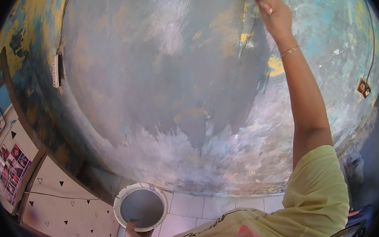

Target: The person paints a wall using a brush, dipping it into a bucket of grey paint and applying it to a surface with peeling yellow and blue paint.

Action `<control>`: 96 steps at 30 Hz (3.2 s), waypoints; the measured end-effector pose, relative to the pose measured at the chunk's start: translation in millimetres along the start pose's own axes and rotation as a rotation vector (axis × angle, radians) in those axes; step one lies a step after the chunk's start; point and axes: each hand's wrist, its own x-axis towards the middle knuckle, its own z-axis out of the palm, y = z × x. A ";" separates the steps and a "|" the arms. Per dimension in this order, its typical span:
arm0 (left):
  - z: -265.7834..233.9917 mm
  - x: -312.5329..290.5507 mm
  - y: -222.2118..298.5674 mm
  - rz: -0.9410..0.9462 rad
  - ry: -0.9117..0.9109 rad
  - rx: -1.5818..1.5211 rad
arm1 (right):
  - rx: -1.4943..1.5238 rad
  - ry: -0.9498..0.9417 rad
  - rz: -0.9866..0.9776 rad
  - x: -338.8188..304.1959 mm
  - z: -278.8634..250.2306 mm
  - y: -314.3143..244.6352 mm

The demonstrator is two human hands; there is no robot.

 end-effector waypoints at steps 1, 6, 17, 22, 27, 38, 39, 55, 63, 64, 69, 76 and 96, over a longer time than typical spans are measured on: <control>1.3 1.0 0.7 -0.013 0.001 0.000 | -0.009 0.002 -0.001 -12.1 5.0 2.3; -1.8 8.9 2.9 -0.046 -0.035 0.026 | 0.005 -0.339 -0.071 -142.2 1.9 -46.6; 2.0 5.6 11.7 -0.072 -0.110 0.091 | 0.339 -0.972 0.340 -278.7 -31.3 -101.5; 6.4 -1.0 12.4 -0.062 0.012 0.137 | 0.191 -0.868 0.390 -163.9 -27.3 -63.0; -0.3 -1.0 12.6 -0.072 -0.005 0.103 | 0.057 -0.190 0.014 -40.0 -29.0 -42.3; -6.7 -6.9 14.2 -0.052 0.008 0.125 | -0.073 -0.721 0.002 -236.9 -10.2 -110.5; -7.1 -6.1 15.1 -0.053 0.000 0.127 | -0.017 -0.742 0.042 -271.4 -13.5 -119.9; -4.3 -18.4 25.3 -0.047 0.054 0.171 | 0.227 -0.584 0.369 -194.9 -22.2 -85.3; 4.0 -10.3 9.5 -0.056 0.110 0.094 | 0.110 -0.224 0.196 -142.8 -20.5 -58.0; 5.6 -8.3 5.0 -0.071 0.108 0.095 | 0.116 -0.298 0.288 -178.9 -16.0 -60.0; 17.5 -18.5 -3.5 -0.076 0.064 0.081 | 0.191 -0.918 0.258 -337.0 -50.6 -153.8; 23.4 -38.2 -34.4 -0.074 0.082 0.085 | 0.569 -1.192 0.490 -427.1 -64.3 -162.5; 48.9 -90.7 -76.8 -0.070 0.273 0.056 | 0.255 -0.708 0.447 -262.5 -16.9 -91.9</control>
